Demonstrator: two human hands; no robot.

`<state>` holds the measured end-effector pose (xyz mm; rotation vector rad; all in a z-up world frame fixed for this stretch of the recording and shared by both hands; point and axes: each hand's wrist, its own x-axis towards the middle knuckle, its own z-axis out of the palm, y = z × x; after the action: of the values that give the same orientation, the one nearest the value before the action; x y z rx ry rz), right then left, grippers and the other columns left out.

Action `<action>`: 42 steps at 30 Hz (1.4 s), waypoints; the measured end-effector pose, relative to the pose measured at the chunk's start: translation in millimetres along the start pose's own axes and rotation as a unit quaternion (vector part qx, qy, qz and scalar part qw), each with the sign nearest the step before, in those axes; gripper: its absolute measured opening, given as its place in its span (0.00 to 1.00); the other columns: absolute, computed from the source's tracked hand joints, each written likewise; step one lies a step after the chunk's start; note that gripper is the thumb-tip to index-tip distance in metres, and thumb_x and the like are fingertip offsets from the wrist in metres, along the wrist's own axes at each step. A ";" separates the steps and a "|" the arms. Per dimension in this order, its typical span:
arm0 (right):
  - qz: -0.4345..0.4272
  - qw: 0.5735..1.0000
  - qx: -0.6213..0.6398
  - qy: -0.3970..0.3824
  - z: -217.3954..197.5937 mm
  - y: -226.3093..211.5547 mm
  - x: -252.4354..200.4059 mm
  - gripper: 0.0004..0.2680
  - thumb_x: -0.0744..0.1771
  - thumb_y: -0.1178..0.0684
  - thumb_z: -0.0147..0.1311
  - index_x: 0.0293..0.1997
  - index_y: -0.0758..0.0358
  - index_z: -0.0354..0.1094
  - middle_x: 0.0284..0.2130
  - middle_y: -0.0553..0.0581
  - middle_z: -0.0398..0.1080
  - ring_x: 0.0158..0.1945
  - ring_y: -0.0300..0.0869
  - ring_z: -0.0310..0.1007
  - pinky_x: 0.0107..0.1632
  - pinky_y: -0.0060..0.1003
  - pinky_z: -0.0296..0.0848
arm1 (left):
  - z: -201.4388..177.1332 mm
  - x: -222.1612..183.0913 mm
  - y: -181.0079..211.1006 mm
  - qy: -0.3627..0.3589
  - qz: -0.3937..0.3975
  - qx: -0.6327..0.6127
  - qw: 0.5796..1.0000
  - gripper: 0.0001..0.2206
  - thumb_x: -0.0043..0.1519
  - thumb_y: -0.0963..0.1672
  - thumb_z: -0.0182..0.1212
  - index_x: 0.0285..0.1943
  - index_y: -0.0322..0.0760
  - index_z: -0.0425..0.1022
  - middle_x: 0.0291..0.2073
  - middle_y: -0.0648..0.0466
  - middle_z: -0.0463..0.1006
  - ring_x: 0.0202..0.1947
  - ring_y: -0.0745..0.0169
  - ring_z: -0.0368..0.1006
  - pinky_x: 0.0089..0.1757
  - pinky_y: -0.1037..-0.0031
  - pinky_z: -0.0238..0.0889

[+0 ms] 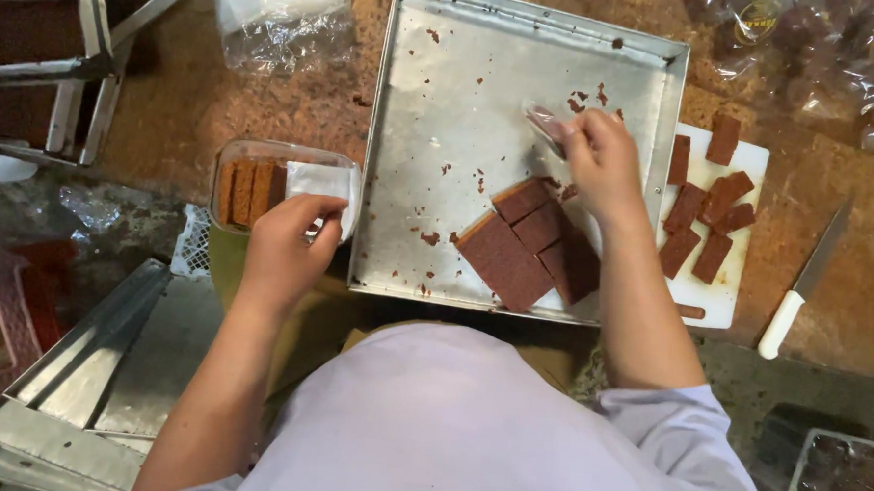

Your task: The person places slices of a chocolate baked good into plastic sleeves and then arranges them in a clear plastic container.

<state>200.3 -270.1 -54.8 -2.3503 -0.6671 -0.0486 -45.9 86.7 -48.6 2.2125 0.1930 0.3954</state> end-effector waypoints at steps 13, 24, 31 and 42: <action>-0.050 0.952 0.290 0.086 -73.0 -85.4 -32.3 0.17 0.76 0.59 0.39 0.77 0.52 0.45 0.72 0.58 0.53 0.74 0.50 0.55 0.74 0.45 0.55 | 7.3 17.2 28.8 -0.049 0.026 -0.011 0.998 0.04 0.63 0.40 0.67 0.45 0.40 0.83 0.32 0.53 0.82 0.36 0.55 0.80 0.37 0.71 0.73; -0.008 0.986 -0.010 -0.164 5.8 -8.6 -59.2 0.16 0.59 0.58 0.67 0.42 0.59 0.59 0.39 0.61 0.62 0.48 0.61 0.69 0.49 0.55 0.68 | 13.8 6.5 43.7 -0.121 -0.115 -0.070 0.983 0.08 0.59 0.39 0.66 0.46 0.39 0.84 0.34 0.50 0.83 0.39 0.53 0.81 0.39 0.70 0.75; 0.062 0.957 0.280 0.052 14.8 -97.5 -67.8 0.15 0.67 0.69 0.56 0.57 0.64 0.59 0.48 0.60 0.62 0.47 0.52 0.74 0.48 0.40 0.79 | 46.9 16.2 82.9 -0.108 -0.014 -0.083 0.991 0.19 0.57 0.35 0.58 0.59 0.34 0.78 0.54 0.41 0.79 0.47 0.40 0.79 0.45 0.60 0.73; -0.083 0.967 0.238 0.045 46.1 -172.2 -87.0 0.08 0.64 0.61 0.66 0.46 0.61 0.78 0.37 0.59 0.78 0.42 0.53 0.80 0.44 0.41 0.78 | 45.0 30.6 90.7 -0.013 0.182 0.077 0.980 0.23 0.54 0.34 0.59 0.62 0.29 0.75 0.56 0.43 0.75 0.53 0.46 0.77 0.48 0.67 0.73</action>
<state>36.1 -171.2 -3.5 -1.8194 -0.7360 -0.0613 -1.5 5.6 2.9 2.4081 -0.2059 0.5648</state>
